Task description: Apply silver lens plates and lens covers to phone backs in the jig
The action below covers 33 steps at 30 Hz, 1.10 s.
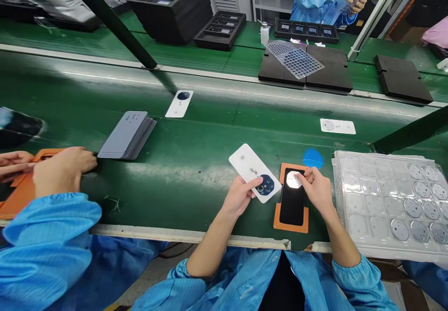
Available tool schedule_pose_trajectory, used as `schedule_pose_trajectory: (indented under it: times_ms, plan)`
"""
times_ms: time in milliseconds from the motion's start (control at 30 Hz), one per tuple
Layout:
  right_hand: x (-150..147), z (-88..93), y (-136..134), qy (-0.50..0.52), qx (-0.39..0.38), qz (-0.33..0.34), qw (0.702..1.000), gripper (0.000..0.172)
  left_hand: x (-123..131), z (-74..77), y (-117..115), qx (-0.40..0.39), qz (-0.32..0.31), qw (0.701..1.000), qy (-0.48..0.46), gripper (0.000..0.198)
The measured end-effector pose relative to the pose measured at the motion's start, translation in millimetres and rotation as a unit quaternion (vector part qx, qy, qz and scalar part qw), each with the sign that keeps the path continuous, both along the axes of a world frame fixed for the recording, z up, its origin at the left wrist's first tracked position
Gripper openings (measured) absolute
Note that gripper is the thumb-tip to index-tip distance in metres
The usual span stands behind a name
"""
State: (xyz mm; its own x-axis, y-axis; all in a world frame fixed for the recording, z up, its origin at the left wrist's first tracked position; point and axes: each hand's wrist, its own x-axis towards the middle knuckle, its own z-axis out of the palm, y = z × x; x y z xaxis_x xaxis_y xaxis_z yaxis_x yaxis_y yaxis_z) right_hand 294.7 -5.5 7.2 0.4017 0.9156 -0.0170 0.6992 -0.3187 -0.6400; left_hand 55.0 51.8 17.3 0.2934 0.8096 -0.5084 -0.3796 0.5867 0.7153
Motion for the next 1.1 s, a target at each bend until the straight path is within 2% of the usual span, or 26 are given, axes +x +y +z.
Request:
schedule_pose_trajectory:
  times_ms: [133,300,400,500,667,1000,1100]
  plan:
    - [-11.1,16.9,-18.0,0.042,0.066,0.034,0.996,0.037,12.1,-1.5,-3.0,0.027,0.026,0.999,0.016,0.044]
    - [-39.2,40.1,-30.3,0.089,0.145,0.096,0.981,0.024,40.6,-2.0,-10.7,0.09,0.062,0.993,0.038,0.036]
    - [-51.6,40.4,-22.7,0.045,0.213,0.098,0.971,0.014,55.7,-3.0,-19.6,0.161,0.055,0.984,0.045,0.037]
    - [-56.1,35.3,-12.7,0.017,0.265,0.065,0.962,0.011,63.5,-4.0,-30.6,0.241,0.031,0.968,0.068,0.045]
    - [-55.5,34.2,-9.7,0.04,0.279,0.041,0.959,0.013,65.8,-2.8,-39.8,0.321,-0.003,0.943,0.084,0.044]
    - [-53.2,35.3,-13.2,0.081,0.258,0.041,0.962,0.013,66.6,-0.8,-40.8,0.352,-0.009,0.932,0.084,0.045]
    - [-54.3,36.4,-13.1,0.085,0.255,0.042,0.962,0.013,66.1,1.1,-39.9,0.383,-0.015,0.92,0.086,0.041]
